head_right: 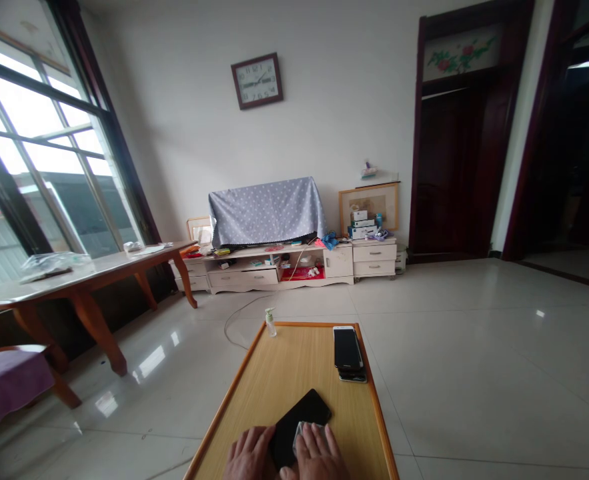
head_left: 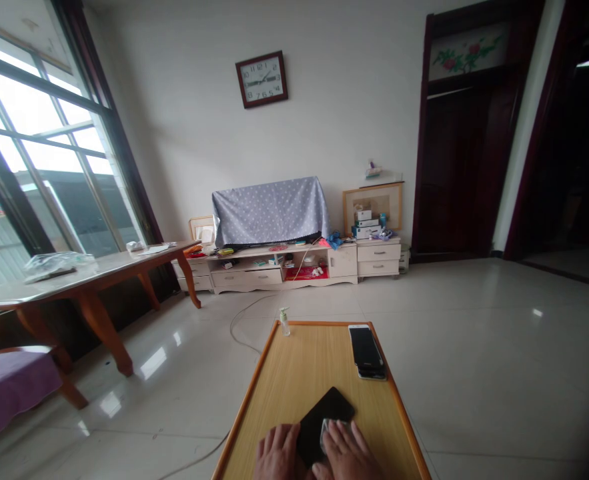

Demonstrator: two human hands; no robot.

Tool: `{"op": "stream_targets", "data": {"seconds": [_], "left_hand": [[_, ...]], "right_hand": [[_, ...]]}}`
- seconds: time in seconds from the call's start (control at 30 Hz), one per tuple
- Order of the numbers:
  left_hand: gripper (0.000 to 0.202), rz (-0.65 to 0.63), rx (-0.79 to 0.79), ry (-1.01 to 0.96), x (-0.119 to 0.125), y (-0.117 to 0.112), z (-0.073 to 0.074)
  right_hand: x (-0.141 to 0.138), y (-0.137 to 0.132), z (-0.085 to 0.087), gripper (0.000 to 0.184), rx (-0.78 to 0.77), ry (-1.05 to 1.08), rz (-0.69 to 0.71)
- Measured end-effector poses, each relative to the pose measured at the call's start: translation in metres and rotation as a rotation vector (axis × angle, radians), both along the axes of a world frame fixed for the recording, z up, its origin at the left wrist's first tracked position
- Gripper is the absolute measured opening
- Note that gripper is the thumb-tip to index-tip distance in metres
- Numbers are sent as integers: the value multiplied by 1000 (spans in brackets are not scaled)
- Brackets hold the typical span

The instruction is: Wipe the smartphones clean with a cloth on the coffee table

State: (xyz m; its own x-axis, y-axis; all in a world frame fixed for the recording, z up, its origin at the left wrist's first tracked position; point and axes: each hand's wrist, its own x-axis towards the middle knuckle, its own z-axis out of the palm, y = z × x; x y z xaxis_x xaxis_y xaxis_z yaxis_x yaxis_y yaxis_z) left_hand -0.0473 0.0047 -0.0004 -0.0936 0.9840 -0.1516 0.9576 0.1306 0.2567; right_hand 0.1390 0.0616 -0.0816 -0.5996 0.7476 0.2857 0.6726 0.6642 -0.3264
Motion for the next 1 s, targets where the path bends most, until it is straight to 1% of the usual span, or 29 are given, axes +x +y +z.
{"op": "stream_targets", "data": {"seconds": [0.07, 0.1, 0.13, 0.2, 0.27, 0.33, 0.37, 0.4, 0.43, 0.5, 0.6, 0.63, 0.67, 0.7, 0.73, 0.77, 0.8, 0.87, 0.9, 0.93, 0.97, 1.0], "left_hand": [[75, 10, -22, -1, 0, 1, -1], [75, 14, -31, 1, 0, 1, -1], [76, 13, -35, 5, 0, 1, 0], [75, 6, -27, 13, 2, -1, 2], [75, 4, -11, 15, 3, -3, 5], [75, 5, 2, 5, 4, -4, 8], [76, 4, 3, 0, 4, -4, 8], [76, 4, 1, -2, 4, -4, 9], [77, 4, -3, -1, 4, -4, 8], [77, 3, -13, 5, 2, -2, 6], [74, 4, -45, 13, 0, 1, 1], [72, 6, -53, 10, -1, 2, -1], [71, 11, -57, 7, -1, 2, -2], [71, 13, -55, 5, -1, 2, -3], [71, 17, -48, 5, 0, 2, -3], [73, 20, -38, 9, 0, 1, -3], [74, 19, -25, 14, 1, 0, -2], [76, 12, 5, 18, 2, -2, 0], [75, 9, 15, 15, 2, -3, 1], [75, 7, 20, 10, 2, -3, 1], [75, 5, 20, 4, 2, -3, 2], [75, 5, 18, 0, 2, -3, 1]], "right_hand": [[-4, -2, -13, 49, 24, -1, 121], [-5, -3, -14, 47, 28, 1, 152], [-4, -4, -11, 46, 23, 7, 152], [1, -4, 4, 47, -9, 20, 69], [10, -2, 26, 50, -61, 13, -78], [17, 1, 44, 52, -92, -20, -160], [19, 3, 49, 54, -99, -37, -181], [20, 4, 49, 55, -99, -48, -188], [19, 4, 45, 56, -93, -53, -181], [11, 4, 27, 56, -56, -42, -127], [-4, 1, -10, 49, 41, -26, 78], [-8, 0, -18, 44, 68, -16, 126], [-11, -2, -22, 42, 82, -9, 168], [-11, -3, -22, 41, 79, -2, 188], [-10, -3, -18, 41, 61, 8, 181], [-6, -4, -10, 43, 33, 14, 150], [-2, -3, 1, 46, -3, 16, 99], [7, 0, 23, 49, -49, 4, -46], [10, 1, 31, 51, -60, -17, -104], [11, 2, 35, 52, -65, -34, -142], [9, 1, 35, 53, -65, -45, -154], [6, 0, 30, 54, -61, -48, -140]]}}
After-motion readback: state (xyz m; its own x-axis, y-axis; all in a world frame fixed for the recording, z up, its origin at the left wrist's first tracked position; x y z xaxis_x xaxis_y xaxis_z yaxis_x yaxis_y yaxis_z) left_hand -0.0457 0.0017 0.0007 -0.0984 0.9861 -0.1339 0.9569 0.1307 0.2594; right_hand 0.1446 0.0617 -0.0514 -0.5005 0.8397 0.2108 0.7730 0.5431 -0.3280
